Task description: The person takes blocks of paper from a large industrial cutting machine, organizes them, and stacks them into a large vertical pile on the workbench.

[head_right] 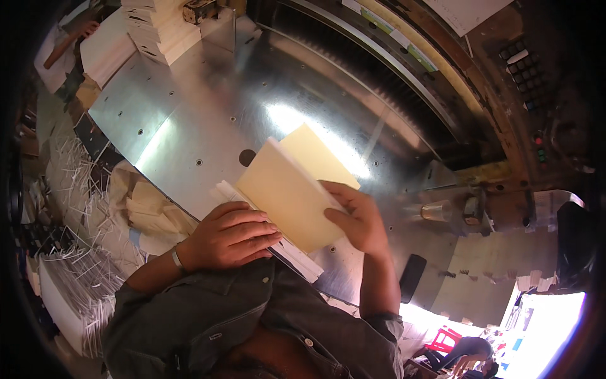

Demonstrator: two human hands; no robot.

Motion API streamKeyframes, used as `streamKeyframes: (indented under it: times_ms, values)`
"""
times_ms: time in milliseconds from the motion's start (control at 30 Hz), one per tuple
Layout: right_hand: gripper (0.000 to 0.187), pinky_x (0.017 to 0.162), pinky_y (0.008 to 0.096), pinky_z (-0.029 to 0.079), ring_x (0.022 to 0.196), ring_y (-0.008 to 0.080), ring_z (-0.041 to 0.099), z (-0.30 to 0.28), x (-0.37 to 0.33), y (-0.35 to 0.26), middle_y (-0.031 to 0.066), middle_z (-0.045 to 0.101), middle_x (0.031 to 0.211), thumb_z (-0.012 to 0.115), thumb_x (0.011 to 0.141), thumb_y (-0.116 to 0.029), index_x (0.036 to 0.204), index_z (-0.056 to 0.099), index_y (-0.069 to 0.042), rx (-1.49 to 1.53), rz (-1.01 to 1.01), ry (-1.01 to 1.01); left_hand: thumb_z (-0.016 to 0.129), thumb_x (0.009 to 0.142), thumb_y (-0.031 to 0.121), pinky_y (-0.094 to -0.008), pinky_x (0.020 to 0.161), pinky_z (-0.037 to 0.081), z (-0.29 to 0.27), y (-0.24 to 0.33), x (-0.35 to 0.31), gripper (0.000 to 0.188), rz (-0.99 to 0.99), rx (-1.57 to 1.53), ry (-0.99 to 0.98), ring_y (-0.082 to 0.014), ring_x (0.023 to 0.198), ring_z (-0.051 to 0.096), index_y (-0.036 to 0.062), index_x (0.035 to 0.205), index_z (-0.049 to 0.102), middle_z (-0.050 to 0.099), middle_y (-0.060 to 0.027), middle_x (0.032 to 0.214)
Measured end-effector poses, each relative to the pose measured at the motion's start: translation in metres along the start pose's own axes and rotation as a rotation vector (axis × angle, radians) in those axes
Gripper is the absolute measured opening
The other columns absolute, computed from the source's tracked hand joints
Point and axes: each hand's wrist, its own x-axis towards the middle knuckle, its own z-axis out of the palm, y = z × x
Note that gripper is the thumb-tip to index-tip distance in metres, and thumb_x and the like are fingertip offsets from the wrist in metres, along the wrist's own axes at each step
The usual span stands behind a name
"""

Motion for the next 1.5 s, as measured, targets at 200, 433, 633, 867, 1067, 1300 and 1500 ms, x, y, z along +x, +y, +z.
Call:
streamKeyframes:
  times_ms: [200,433,633,867,1067,1300,1500]
  values:
    - [0.045,0.099,0.0314,0.052,0.108,0.0217,0.071,0.007,-0.02,-0.048,0.0186,0.073,0.121,0.062,0.088,0.007,0.133,0.064,0.007,-0.321,-0.348,0.502,0.079,0.088,0.029,-0.039,0.111,0.046,0.003,0.0,-0.005,0.032,-0.026,-0.024,0.06,-0.0163,0.123,0.063,0.0157,0.116,0.077,0.07,0.0028,0.126]
    - [0.049,0.095,0.0411,0.053,0.11,0.0308,0.068,0.046,0.002,0.043,0.0142,0.071,0.125,0.076,0.082,-0.012,0.13,0.069,-0.008,-1.262,-0.534,0.317,0.075,0.093,0.034,-0.0408,0.115,0.042,0.005,0.002,-0.008,0.026,-0.043,-0.012,0.063,-0.0179,0.13,0.061,0.0155,0.111,0.073,0.069,-0.0005,0.133]
    - [0.054,0.095,0.041,0.052,0.109,0.0335,0.068,0.034,-0.013,0.007,0.0179,0.071,0.124,0.081,0.084,-0.019,0.135,0.066,-0.006,-0.464,-0.285,-0.02,0.069,0.096,0.044,-0.044,0.119,0.034,0.003,0.01,-0.01,0.027,-0.111,-0.001,-0.011,-0.0216,0.137,0.056,0.0167,0.095,0.064,0.066,-0.0038,0.14]
    - [0.057,0.076,0.0356,0.057,0.075,0.02,0.068,0.014,-0.001,-0.013,0.0135,0.075,0.105,0.07,0.087,-0.006,0.143,0.061,-0.011,-0.59,-0.259,0.133,0.072,0.093,0.042,-0.0492,0.119,0.03,0.006,0.006,0.0,0.036,-0.118,0.034,-0.09,-0.0275,0.137,0.054,0.0141,0.116,0.066,0.068,-0.0047,0.137]
    - [0.045,0.07,0.0254,0.05,0.08,0.0062,0.062,-0.056,0.052,-0.003,0.0001,0.07,0.092,0.062,0.091,-0.006,0.136,0.067,-0.004,0.009,-0.171,0.003,0.076,0.086,0.026,-0.0557,0.12,0.027,-0.007,0.006,0.016,0.039,-0.071,0.085,-0.227,-0.0267,0.132,0.057,0.0142,0.122,0.07,0.07,-0.0012,0.126]
    - [0.061,0.111,0.0414,0.046,0.131,0.0317,0.058,-0.074,0.062,0.109,0.0147,0.061,0.142,0.075,0.093,-0.039,0.144,0.059,-0.009,-0.384,-0.301,0.632,0.08,0.073,0.003,-0.05,0.107,0.047,-0.041,-0.012,0.044,0.039,-0.059,-0.164,-0.456,-0.021,0.1,0.07,0.015,0.109,0.075,0.074,-0.0035,0.107]
    - [0.043,0.101,0.0322,0.049,0.116,0.0168,0.06,-0.085,0.033,0.16,0.009,0.063,0.125,0.06,0.107,-0.029,0.14,0.058,-0.002,0.143,-0.456,0.921,0.081,0.073,0.001,-0.0432,0.088,0.059,-0.068,-0.011,0.103,0.022,0.133,-0.001,0.047,-0.0259,0.095,0.074,0.0101,0.092,0.078,0.075,-0.0049,0.096]
